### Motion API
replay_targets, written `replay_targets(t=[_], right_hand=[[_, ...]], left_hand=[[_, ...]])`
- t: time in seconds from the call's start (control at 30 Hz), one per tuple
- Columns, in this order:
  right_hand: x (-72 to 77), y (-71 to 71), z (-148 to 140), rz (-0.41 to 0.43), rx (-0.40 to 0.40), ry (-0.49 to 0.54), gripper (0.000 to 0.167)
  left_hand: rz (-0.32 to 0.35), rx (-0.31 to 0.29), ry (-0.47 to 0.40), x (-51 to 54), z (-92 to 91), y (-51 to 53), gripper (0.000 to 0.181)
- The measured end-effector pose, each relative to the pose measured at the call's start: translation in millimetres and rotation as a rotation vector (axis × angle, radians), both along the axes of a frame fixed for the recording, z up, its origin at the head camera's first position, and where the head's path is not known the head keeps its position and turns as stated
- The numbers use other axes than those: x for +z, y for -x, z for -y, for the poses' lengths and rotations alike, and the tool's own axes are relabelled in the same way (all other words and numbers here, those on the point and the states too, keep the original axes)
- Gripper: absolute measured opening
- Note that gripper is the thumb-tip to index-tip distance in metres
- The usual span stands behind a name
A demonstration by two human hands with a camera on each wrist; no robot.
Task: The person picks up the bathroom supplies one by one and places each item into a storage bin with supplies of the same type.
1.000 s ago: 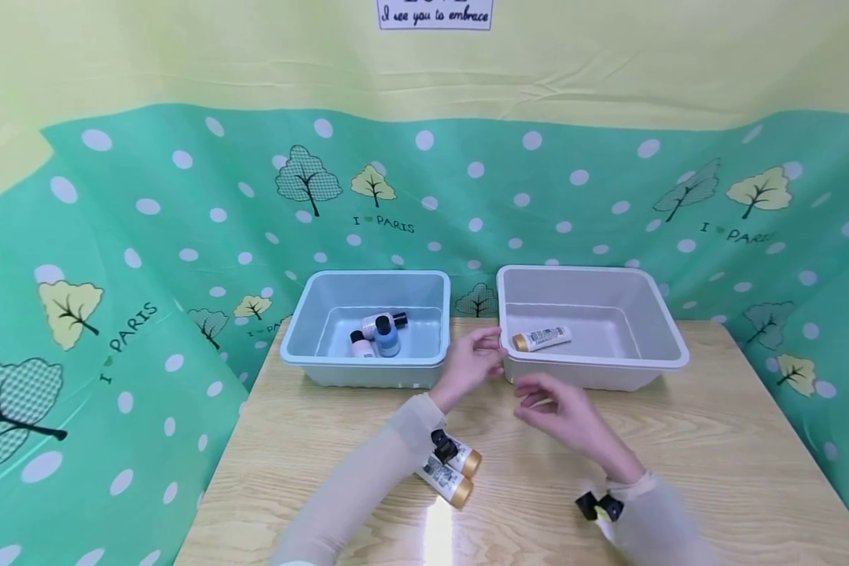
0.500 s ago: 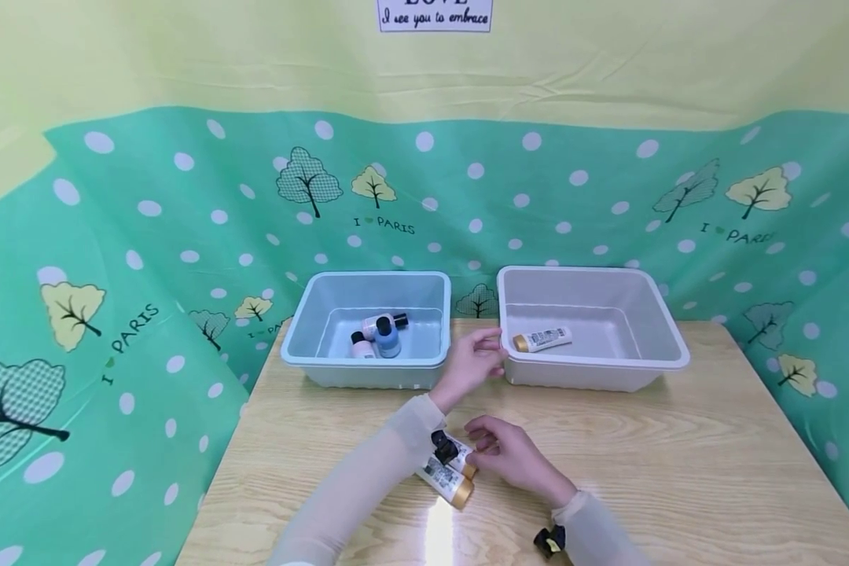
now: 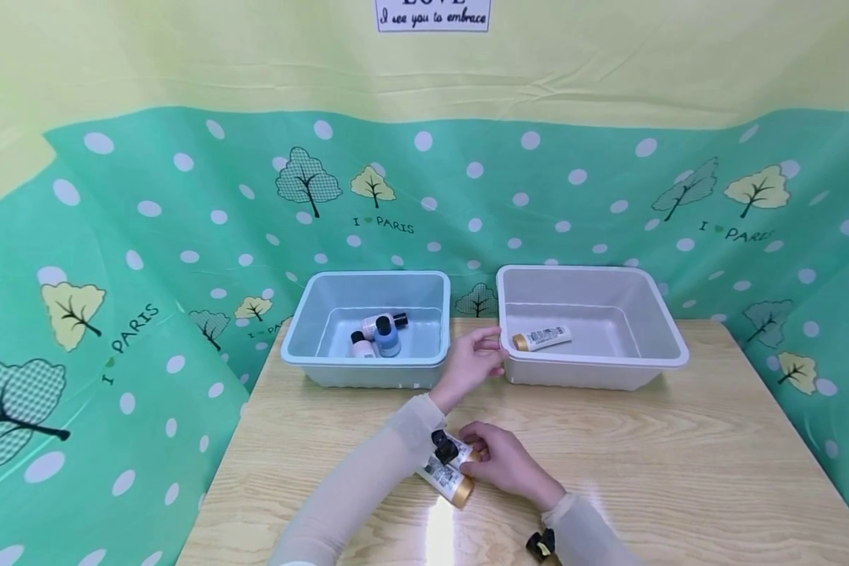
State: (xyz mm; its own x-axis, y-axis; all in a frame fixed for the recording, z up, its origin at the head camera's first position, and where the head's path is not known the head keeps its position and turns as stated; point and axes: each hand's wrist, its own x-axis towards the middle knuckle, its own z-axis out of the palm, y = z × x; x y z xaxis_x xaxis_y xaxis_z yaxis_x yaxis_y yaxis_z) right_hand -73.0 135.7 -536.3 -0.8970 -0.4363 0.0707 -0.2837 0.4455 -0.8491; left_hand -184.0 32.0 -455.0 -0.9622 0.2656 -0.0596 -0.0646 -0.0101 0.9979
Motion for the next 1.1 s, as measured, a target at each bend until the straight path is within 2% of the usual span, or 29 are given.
replay_targets(t=[0.27, 0.6, 0.77, 1.1], right_hand=[[-0.2, 2.0, 3.7, -0.068, -0.006, -0.112, 0.043], [1.5, 4.5, 2.4, -0.016, -0.009, -0.161, 0.049], [2.0, 3.9, -5.9, 0.023, -0.038, -0.117, 0.05], [3.1, 7.5, -28.3, 0.267, -0.14, 0.133, 0.048]], left_hand=[[-0.006, 0.0, 0.007, 0.3, -0.1, 0.6, 0.045], [0.001, 0.0, 0.01, -3.3, -0.7, 2.5, 0.048], [0.006, -0.007, 0.005, -4.6, -0.4, 3.3, 0.048], [0.011, -0.015, 0.002, -2.8, 1.3, 3.7, 0.047]])
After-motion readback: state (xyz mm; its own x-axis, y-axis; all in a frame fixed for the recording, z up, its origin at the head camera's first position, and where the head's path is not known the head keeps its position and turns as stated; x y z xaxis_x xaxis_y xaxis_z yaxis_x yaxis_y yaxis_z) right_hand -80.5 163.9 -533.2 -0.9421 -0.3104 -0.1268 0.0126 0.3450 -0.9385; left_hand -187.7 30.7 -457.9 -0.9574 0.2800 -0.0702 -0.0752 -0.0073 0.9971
